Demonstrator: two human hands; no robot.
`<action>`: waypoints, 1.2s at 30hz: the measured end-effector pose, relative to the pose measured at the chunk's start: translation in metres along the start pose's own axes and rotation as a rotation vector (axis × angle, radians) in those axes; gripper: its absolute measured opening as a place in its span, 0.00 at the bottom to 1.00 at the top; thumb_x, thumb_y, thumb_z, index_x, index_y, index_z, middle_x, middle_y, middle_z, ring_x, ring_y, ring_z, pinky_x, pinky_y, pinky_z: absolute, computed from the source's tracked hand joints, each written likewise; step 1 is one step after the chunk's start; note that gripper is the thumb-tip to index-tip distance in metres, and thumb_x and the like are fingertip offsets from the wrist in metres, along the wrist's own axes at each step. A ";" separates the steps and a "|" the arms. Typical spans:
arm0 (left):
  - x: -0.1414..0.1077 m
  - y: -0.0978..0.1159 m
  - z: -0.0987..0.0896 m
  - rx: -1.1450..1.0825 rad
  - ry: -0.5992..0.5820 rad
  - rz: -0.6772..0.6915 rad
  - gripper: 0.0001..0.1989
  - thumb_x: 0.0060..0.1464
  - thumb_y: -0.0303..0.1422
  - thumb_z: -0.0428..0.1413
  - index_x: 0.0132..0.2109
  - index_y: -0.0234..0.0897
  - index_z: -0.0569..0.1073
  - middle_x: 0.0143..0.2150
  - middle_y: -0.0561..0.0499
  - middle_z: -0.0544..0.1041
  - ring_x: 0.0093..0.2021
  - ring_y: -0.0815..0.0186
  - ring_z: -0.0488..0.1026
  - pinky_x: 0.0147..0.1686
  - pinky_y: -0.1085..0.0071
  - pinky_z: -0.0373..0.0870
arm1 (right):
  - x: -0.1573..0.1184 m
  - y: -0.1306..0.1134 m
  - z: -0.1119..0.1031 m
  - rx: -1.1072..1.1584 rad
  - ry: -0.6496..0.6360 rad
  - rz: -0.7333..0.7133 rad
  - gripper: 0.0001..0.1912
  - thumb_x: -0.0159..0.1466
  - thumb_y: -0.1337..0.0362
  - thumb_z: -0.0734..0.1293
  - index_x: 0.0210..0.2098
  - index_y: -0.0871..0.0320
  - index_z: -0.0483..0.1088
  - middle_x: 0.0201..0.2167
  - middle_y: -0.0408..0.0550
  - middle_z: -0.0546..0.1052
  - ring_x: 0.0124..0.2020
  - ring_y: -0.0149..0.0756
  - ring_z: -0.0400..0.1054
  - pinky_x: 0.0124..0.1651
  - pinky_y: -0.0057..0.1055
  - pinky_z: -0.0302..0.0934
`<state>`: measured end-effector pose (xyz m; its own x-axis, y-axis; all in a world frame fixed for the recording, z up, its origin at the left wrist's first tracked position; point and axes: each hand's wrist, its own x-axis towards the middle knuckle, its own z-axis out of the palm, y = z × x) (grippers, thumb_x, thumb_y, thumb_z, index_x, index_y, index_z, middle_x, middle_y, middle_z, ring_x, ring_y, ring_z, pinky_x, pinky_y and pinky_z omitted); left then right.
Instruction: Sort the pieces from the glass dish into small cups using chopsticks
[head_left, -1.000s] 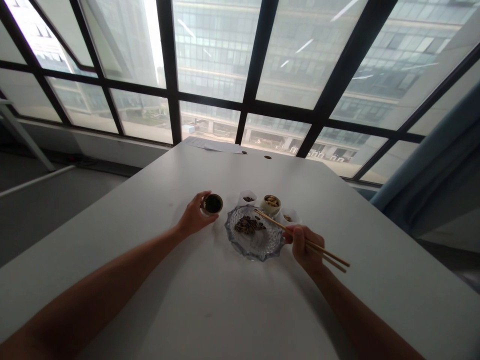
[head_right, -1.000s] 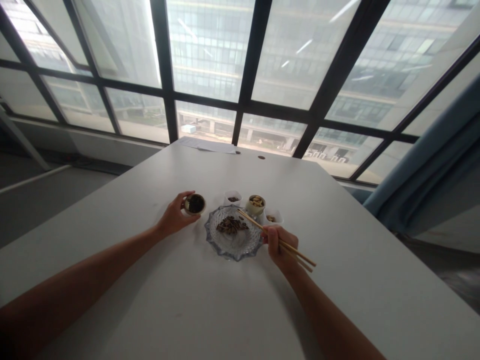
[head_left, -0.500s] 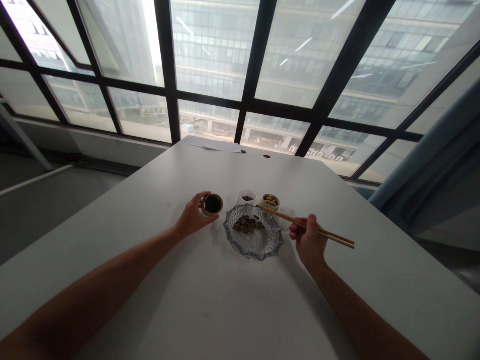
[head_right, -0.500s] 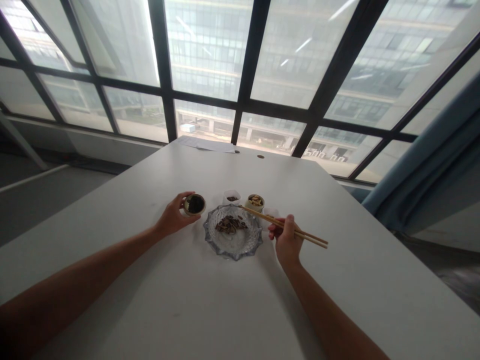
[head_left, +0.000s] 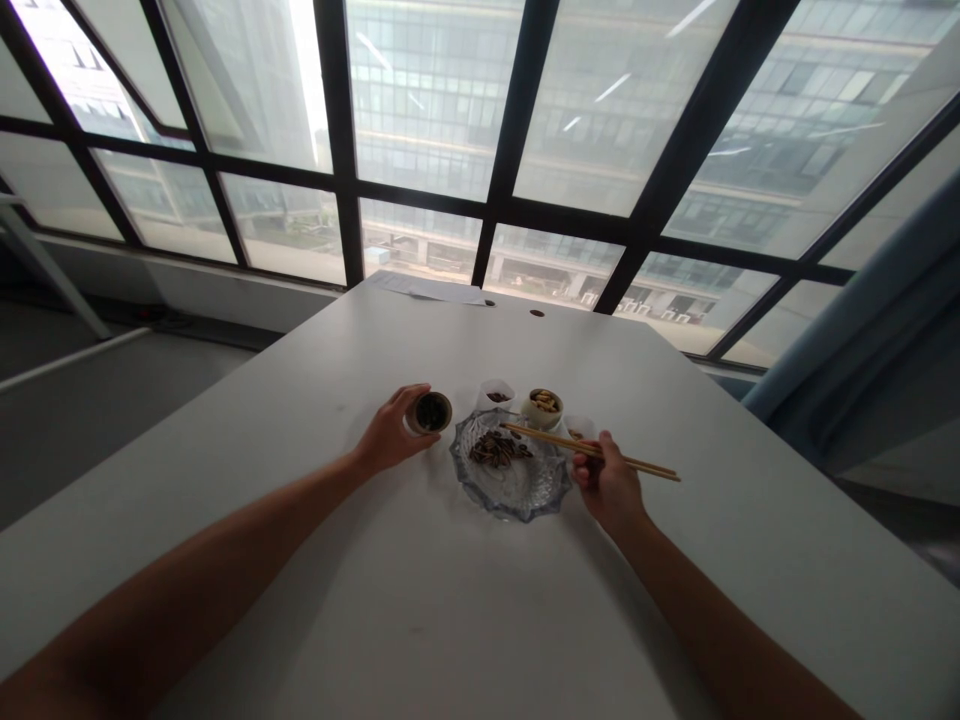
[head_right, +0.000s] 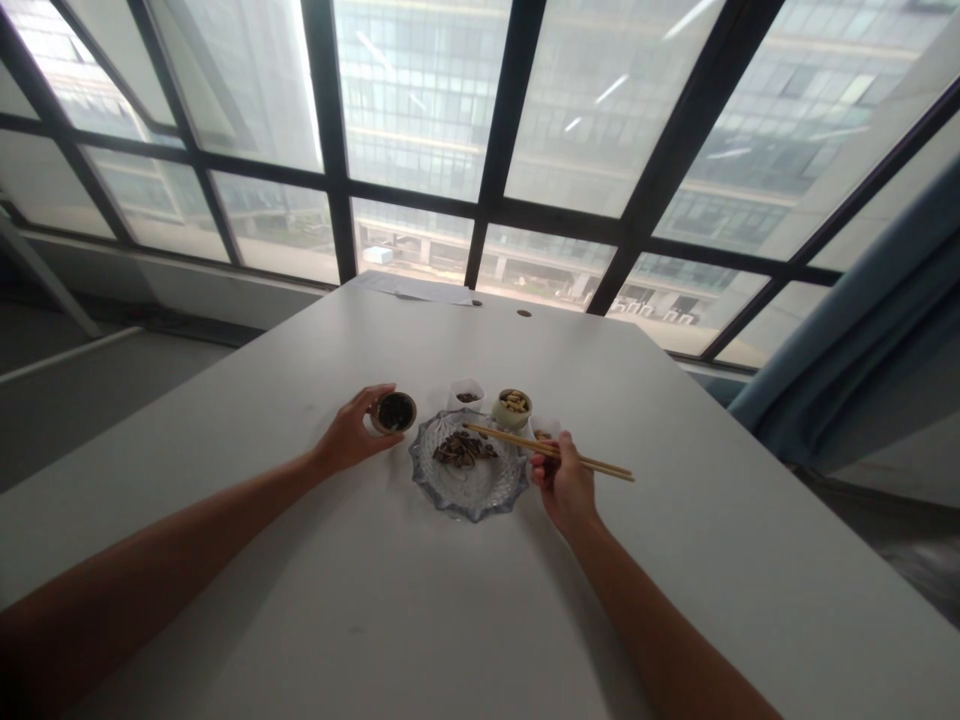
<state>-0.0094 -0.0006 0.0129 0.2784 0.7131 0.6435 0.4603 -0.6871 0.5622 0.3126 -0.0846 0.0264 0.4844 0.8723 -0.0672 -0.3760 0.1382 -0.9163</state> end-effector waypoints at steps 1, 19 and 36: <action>0.000 0.000 0.000 0.000 -0.004 0.005 0.33 0.45 0.36 0.66 0.59 0.39 0.66 0.58 0.42 0.72 0.58 0.54 0.72 0.57 0.57 0.71 | 0.000 0.001 0.000 -0.005 -0.014 0.011 0.24 0.57 0.44 0.73 0.25 0.58 0.68 0.13 0.41 0.69 0.11 0.26 0.61 0.11 0.20 0.57; 0.000 -0.001 0.000 -0.018 -0.029 0.071 0.33 0.47 0.36 0.66 0.60 0.39 0.67 0.59 0.42 0.71 0.60 0.54 0.70 0.61 0.58 0.68 | -0.002 0.002 0.002 -0.055 0.012 0.104 0.23 0.61 0.44 0.71 0.25 0.58 0.67 0.13 0.40 0.69 0.10 0.26 0.60 0.09 0.19 0.54; 0.000 0.004 0.000 -0.033 -0.057 -0.089 0.35 0.42 0.42 0.68 0.57 0.38 0.69 0.54 0.42 0.77 0.50 0.55 0.76 0.52 0.59 0.73 | -0.053 -0.024 0.094 -0.807 -0.665 -0.977 0.21 0.73 0.52 0.60 0.29 0.56 0.72 0.21 0.44 0.75 0.21 0.32 0.69 0.26 0.27 0.62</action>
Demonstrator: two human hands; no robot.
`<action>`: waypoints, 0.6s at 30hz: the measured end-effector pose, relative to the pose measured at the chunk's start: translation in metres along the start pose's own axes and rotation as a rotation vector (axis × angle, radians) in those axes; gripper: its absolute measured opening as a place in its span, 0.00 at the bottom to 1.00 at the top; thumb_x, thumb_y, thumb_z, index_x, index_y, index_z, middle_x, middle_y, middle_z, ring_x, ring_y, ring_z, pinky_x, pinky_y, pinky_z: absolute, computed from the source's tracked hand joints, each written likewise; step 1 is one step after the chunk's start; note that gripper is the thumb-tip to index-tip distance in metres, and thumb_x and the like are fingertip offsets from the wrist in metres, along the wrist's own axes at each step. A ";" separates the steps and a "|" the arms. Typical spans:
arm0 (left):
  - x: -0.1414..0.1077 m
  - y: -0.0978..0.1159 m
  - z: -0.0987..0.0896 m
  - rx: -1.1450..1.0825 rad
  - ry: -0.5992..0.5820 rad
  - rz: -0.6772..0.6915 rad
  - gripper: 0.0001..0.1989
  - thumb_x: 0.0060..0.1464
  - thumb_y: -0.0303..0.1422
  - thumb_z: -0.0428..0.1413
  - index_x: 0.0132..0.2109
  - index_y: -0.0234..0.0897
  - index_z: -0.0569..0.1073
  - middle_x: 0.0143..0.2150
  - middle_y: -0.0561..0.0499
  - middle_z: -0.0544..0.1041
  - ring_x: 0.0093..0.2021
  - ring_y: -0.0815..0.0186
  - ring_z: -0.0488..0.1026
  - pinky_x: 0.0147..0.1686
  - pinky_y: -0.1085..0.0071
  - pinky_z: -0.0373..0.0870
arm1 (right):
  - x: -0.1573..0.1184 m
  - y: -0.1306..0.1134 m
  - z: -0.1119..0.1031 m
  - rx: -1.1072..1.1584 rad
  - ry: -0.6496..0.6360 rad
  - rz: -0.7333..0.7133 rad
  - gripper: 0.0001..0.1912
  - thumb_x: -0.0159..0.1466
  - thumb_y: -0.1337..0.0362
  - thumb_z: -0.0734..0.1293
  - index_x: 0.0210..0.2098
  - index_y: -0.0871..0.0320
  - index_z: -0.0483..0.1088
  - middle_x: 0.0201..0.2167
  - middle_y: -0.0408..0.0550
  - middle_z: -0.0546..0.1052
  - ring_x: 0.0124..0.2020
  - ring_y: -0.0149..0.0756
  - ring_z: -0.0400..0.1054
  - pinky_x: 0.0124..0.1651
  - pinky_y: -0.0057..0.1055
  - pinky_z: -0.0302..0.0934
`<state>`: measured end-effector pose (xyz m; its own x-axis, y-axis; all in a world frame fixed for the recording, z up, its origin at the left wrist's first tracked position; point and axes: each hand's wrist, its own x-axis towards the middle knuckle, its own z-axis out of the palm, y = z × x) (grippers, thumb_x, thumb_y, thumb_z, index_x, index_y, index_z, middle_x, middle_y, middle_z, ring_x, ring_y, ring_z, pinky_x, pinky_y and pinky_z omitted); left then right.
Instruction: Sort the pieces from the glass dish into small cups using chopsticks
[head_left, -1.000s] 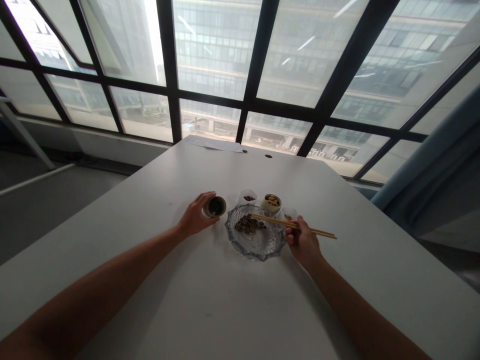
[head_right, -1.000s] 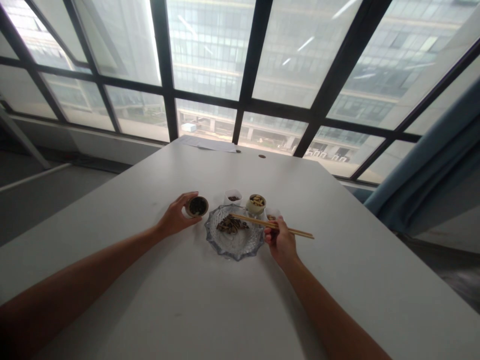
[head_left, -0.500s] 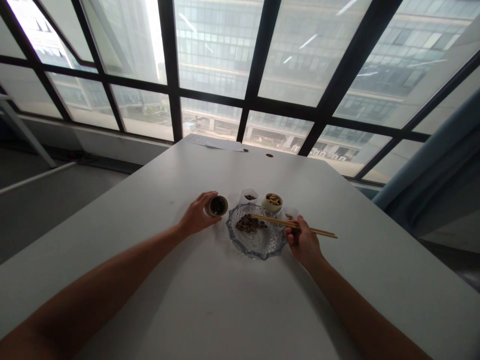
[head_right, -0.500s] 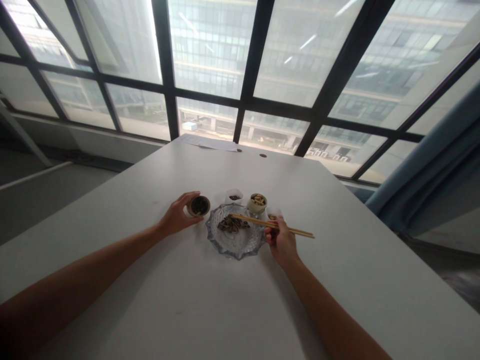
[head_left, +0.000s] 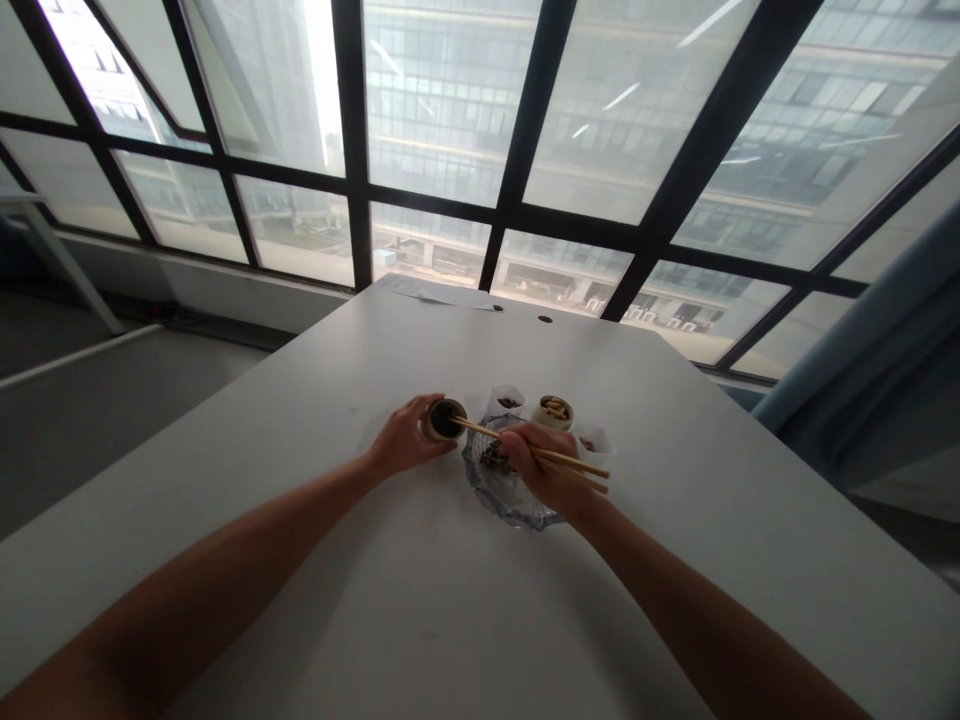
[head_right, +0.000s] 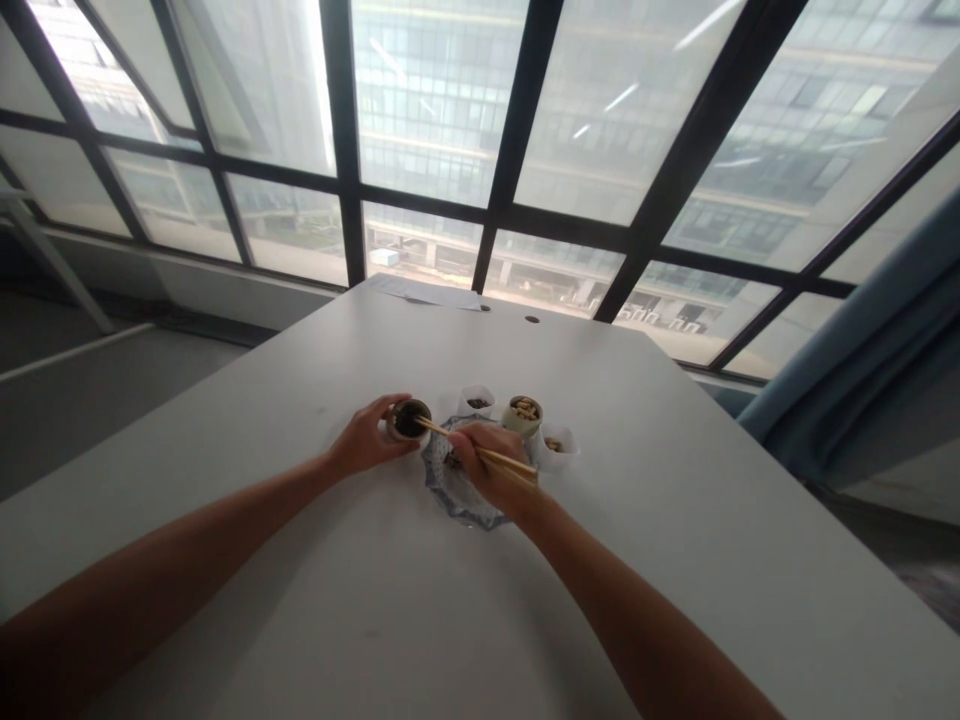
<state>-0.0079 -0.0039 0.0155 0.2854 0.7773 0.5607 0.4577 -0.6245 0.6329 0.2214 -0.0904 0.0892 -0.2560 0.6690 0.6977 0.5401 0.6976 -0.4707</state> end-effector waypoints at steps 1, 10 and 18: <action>0.000 0.001 0.000 0.002 -0.003 -0.007 0.35 0.42 0.42 0.68 0.57 0.38 0.69 0.54 0.43 0.77 0.50 0.55 0.76 0.52 0.58 0.73 | 0.001 0.000 0.001 -0.027 -0.012 -0.026 0.20 0.73 0.54 0.60 0.28 0.56 0.71 0.21 0.44 0.74 0.21 0.32 0.68 0.27 0.28 0.61; 0.001 0.003 -0.001 0.004 -0.022 -0.040 0.35 0.42 0.43 0.68 0.56 0.37 0.69 0.53 0.43 0.78 0.49 0.55 0.77 0.53 0.58 0.73 | -0.004 -0.001 0.000 -0.050 -0.136 -0.085 0.17 0.74 0.59 0.60 0.31 0.56 0.71 0.25 0.45 0.73 0.24 0.32 0.66 0.28 0.28 0.57; 0.000 0.000 0.000 -0.014 -0.040 -0.076 0.36 0.42 0.44 0.67 0.57 0.37 0.69 0.52 0.43 0.79 0.47 0.56 0.78 0.49 0.61 0.75 | -0.008 -0.006 -0.019 -0.021 -0.051 -0.035 0.19 0.73 0.57 0.61 0.29 0.57 0.72 0.22 0.45 0.74 0.21 0.31 0.68 0.25 0.27 0.60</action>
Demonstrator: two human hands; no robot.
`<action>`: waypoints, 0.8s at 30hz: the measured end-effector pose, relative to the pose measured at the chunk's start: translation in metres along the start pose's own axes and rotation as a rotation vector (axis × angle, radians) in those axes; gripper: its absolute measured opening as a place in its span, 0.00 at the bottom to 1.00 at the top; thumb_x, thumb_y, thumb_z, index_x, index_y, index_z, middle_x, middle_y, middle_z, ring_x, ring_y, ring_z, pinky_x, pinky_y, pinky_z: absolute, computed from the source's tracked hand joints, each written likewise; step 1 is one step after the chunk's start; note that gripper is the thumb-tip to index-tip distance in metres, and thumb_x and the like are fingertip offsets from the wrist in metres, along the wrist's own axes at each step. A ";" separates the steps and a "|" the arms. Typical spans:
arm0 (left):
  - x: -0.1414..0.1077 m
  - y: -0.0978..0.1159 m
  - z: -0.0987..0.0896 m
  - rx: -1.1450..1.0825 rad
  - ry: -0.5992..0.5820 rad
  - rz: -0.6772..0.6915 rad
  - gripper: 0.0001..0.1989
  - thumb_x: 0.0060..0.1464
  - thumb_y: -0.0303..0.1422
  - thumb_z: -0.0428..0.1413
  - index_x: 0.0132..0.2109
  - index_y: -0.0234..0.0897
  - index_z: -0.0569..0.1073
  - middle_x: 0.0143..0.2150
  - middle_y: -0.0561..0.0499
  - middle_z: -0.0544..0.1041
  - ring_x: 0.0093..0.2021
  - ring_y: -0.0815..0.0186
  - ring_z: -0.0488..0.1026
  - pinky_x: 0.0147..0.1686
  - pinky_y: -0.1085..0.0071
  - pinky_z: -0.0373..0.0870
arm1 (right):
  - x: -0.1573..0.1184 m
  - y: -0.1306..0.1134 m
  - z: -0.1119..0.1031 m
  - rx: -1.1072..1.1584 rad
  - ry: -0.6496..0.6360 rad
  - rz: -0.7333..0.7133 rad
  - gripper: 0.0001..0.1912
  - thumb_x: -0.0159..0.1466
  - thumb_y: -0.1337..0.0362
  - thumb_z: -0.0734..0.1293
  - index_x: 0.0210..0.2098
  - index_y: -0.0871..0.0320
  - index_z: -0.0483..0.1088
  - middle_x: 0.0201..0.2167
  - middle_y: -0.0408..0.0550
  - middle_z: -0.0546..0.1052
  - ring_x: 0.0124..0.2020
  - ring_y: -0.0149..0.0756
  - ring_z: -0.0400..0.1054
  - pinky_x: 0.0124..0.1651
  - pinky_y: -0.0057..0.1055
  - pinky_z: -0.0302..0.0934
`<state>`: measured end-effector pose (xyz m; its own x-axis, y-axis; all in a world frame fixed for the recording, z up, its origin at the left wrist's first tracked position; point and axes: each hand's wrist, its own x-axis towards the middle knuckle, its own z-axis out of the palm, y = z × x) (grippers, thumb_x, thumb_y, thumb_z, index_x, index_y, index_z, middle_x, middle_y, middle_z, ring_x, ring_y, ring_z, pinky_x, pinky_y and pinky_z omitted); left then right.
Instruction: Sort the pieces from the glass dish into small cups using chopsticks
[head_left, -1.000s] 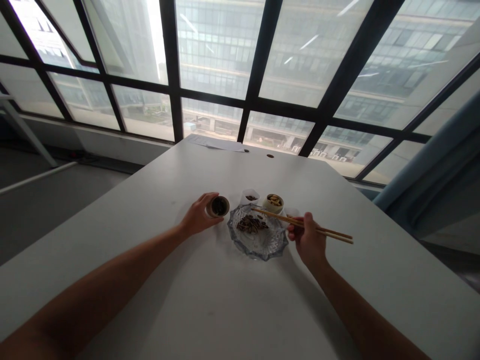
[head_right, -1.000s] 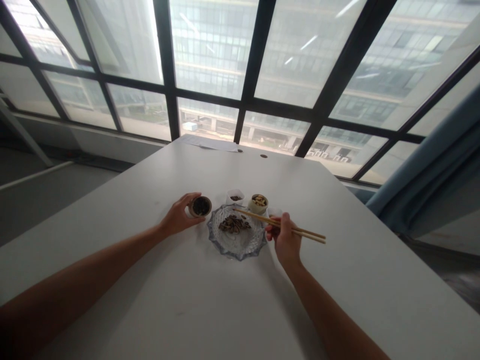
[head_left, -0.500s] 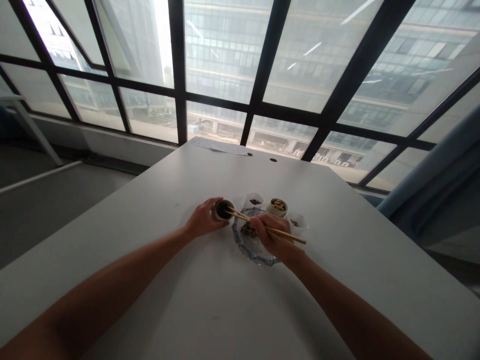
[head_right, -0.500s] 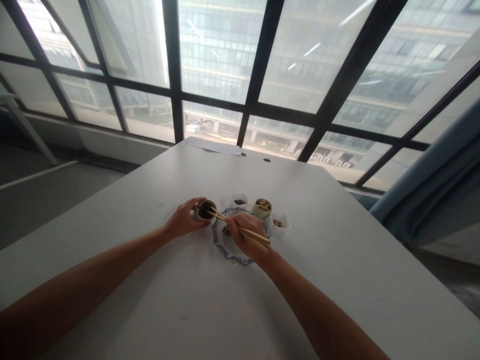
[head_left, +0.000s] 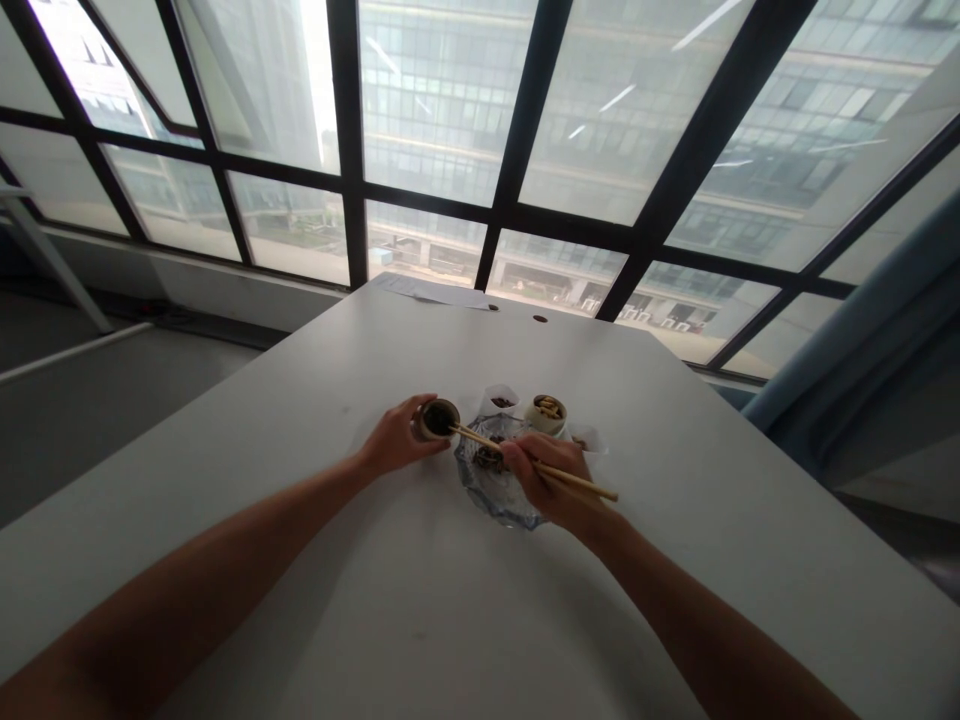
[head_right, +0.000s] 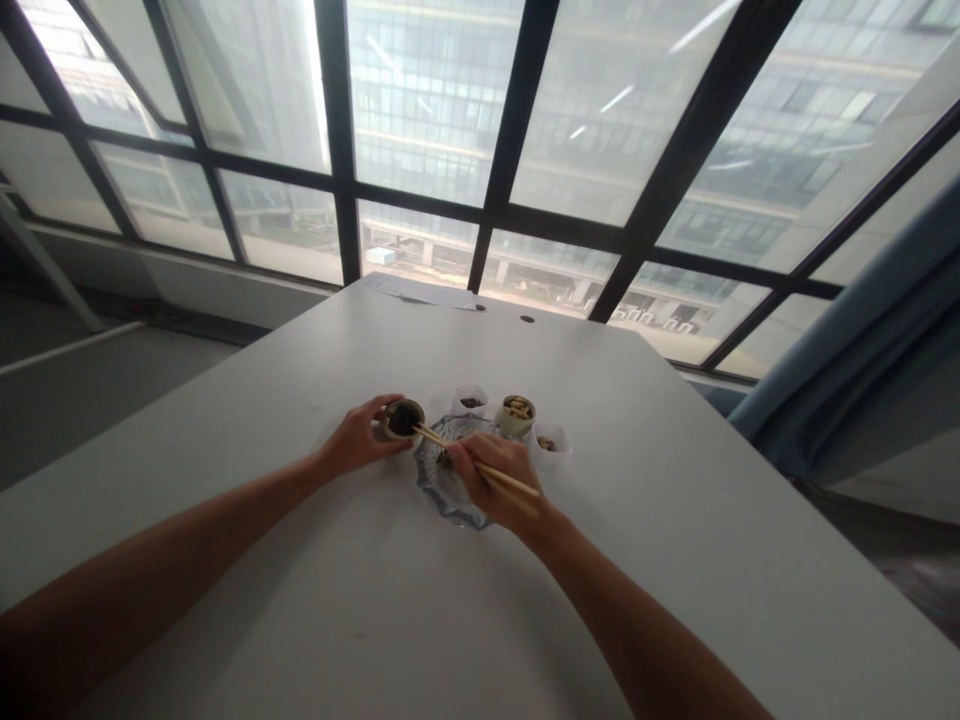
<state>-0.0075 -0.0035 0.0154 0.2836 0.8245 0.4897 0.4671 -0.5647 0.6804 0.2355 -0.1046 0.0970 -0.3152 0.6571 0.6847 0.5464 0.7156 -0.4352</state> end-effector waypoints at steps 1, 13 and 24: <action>0.000 0.000 0.000 -0.006 0.000 -0.009 0.36 0.42 0.45 0.67 0.57 0.37 0.69 0.51 0.43 0.79 0.47 0.56 0.78 0.49 0.61 0.75 | -0.002 0.003 -0.005 0.010 0.069 0.052 0.19 0.73 0.56 0.61 0.28 0.57 0.73 0.21 0.45 0.74 0.20 0.31 0.68 0.24 0.26 0.60; 0.005 -0.005 0.002 -0.013 -0.023 -0.154 0.38 0.48 0.50 0.62 0.61 0.34 0.67 0.54 0.39 0.77 0.52 0.53 0.76 0.53 0.58 0.73 | -0.033 0.036 -0.040 -0.052 -0.020 0.074 0.26 0.74 0.53 0.58 0.24 0.58 0.73 0.17 0.45 0.75 0.16 0.30 0.68 0.20 0.24 0.60; 0.004 -0.013 0.006 0.056 -0.005 -0.139 0.40 0.50 0.51 0.61 0.64 0.33 0.64 0.58 0.36 0.74 0.57 0.50 0.73 0.58 0.53 0.68 | -0.047 0.050 -0.029 0.147 0.163 0.288 0.25 0.71 0.47 0.61 0.27 0.58 0.75 0.17 0.46 0.74 0.14 0.31 0.67 0.17 0.25 0.62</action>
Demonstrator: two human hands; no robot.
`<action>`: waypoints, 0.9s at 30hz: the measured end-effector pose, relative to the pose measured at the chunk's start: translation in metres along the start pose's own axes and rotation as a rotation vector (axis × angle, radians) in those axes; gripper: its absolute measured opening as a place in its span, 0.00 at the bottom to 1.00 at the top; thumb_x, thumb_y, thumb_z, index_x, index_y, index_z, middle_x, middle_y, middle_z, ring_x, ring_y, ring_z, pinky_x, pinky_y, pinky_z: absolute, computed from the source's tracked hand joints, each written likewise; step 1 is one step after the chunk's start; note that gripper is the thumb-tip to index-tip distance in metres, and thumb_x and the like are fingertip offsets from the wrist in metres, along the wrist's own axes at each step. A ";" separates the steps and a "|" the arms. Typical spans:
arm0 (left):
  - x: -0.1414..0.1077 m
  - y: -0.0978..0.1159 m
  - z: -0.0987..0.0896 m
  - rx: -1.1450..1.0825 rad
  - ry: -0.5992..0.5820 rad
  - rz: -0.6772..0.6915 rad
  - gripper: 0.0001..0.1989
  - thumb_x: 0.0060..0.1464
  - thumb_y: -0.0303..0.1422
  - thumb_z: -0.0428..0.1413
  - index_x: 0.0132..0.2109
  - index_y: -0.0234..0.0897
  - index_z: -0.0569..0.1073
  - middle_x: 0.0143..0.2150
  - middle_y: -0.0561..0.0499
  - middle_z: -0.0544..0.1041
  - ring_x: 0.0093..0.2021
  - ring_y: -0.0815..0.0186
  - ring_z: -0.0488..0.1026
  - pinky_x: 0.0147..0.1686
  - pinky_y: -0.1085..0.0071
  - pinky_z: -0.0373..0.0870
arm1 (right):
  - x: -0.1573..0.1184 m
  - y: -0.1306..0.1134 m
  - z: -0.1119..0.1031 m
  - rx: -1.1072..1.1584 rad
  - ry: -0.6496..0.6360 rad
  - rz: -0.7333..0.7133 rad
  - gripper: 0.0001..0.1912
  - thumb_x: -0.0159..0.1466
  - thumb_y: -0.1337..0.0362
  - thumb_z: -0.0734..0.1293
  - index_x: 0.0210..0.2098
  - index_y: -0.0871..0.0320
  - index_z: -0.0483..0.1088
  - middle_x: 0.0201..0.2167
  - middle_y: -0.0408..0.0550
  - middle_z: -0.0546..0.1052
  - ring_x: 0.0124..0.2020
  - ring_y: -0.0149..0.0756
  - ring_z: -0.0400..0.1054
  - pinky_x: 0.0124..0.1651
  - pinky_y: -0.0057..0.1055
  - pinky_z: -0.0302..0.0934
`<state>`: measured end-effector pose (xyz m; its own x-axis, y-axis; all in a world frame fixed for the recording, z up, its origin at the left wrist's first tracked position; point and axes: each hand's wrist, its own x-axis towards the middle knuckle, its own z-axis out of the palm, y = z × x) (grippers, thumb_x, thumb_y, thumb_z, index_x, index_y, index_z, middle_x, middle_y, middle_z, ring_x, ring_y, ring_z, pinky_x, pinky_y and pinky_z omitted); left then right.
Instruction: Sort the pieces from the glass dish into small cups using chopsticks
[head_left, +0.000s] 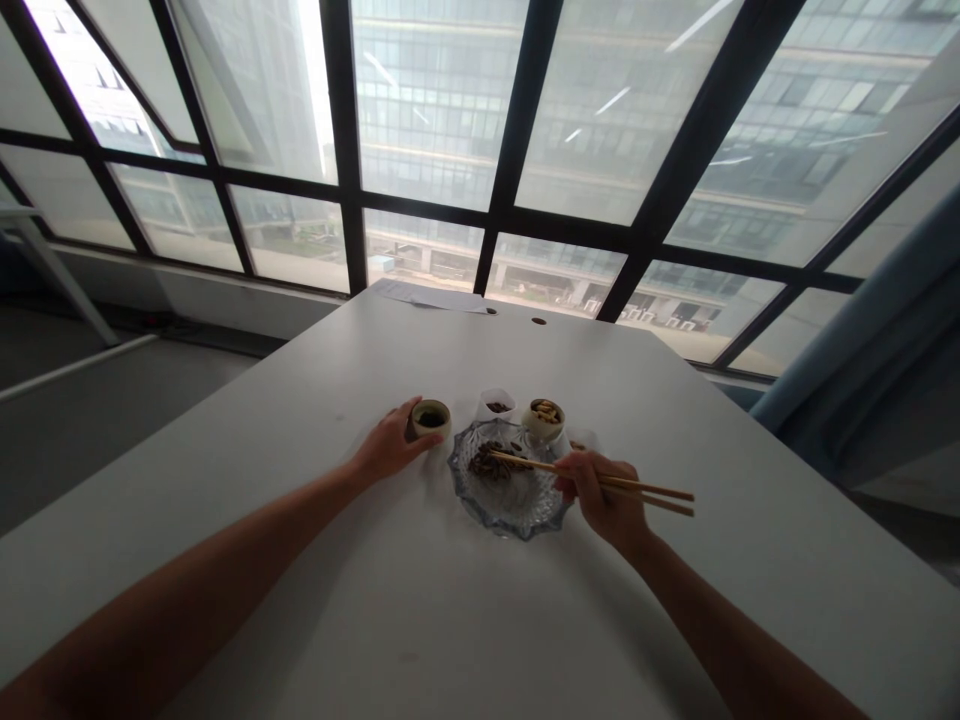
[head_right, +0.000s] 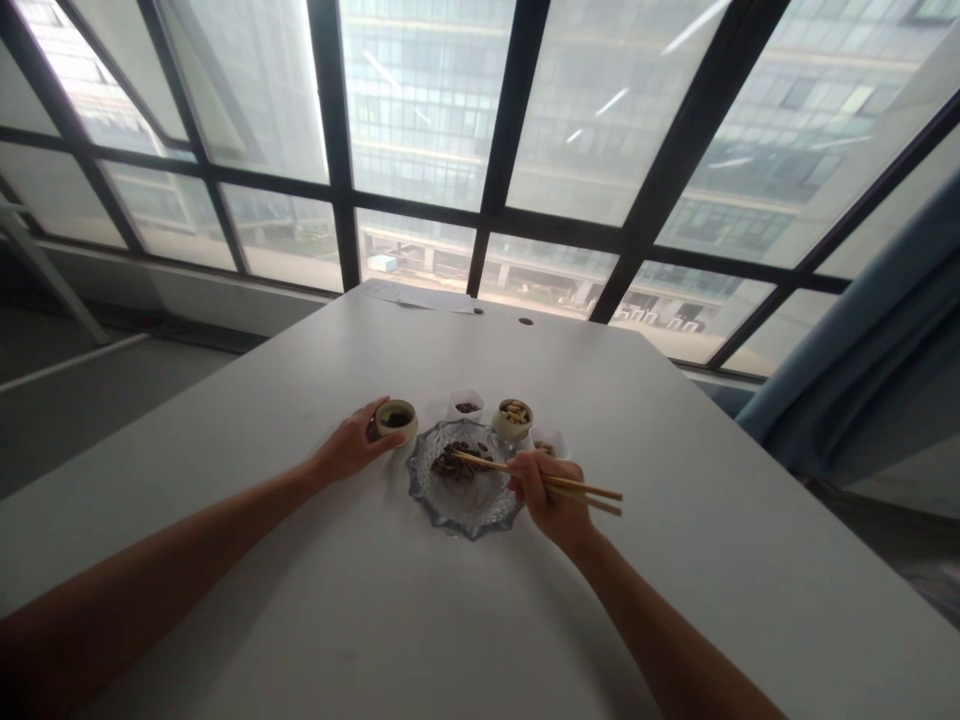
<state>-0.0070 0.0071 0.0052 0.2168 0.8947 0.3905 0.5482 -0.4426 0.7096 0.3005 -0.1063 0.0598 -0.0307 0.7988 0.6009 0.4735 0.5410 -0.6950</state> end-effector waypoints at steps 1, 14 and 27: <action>0.000 0.000 0.000 0.006 0.000 0.001 0.40 0.50 0.51 0.61 0.64 0.33 0.64 0.58 0.36 0.74 0.57 0.50 0.72 0.58 0.52 0.68 | -0.003 0.003 0.002 0.060 0.084 0.069 0.26 0.70 0.45 0.62 0.28 0.59 0.75 0.16 0.46 0.74 0.14 0.32 0.66 0.16 0.25 0.61; -0.001 0.008 -0.006 0.019 -0.039 0.005 0.39 0.51 0.51 0.60 0.64 0.33 0.64 0.55 0.37 0.76 0.53 0.52 0.75 0.55 0.55 0.70 | -0.015 0.040 0.011 0.607 0.515 0.541 0.30 0.51 0.38 0.75 0.25 0.60 0.70 0.13 0.42 0.70 0.13 0.31 0.64 0.12 0.24 0.57; -0.003 0.010 -0.008 0.067 -0.026 0.006 0.38 0.52 0.52 0.58 0.64 0.34 0.64 0.56 0.38 0.75 0.54 0.52 0.74 0.55 0.54 0.70 | -0.016 0.035 0.012 0.632 0.550 0.443 0.30 0.53 0.36 0.72 0.26 0.59 0.69 0.15 0.44 0.72 0.14 0.33 0.66 0.14 0.26 0.60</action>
<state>-0.0092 -0.0005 0.0158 0.2410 0.8936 0.3787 0.5998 -0.4439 0.6657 0.3073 -0.0974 0.0212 0.5326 0.8170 0.2210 -0.2267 0.3893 -0.8928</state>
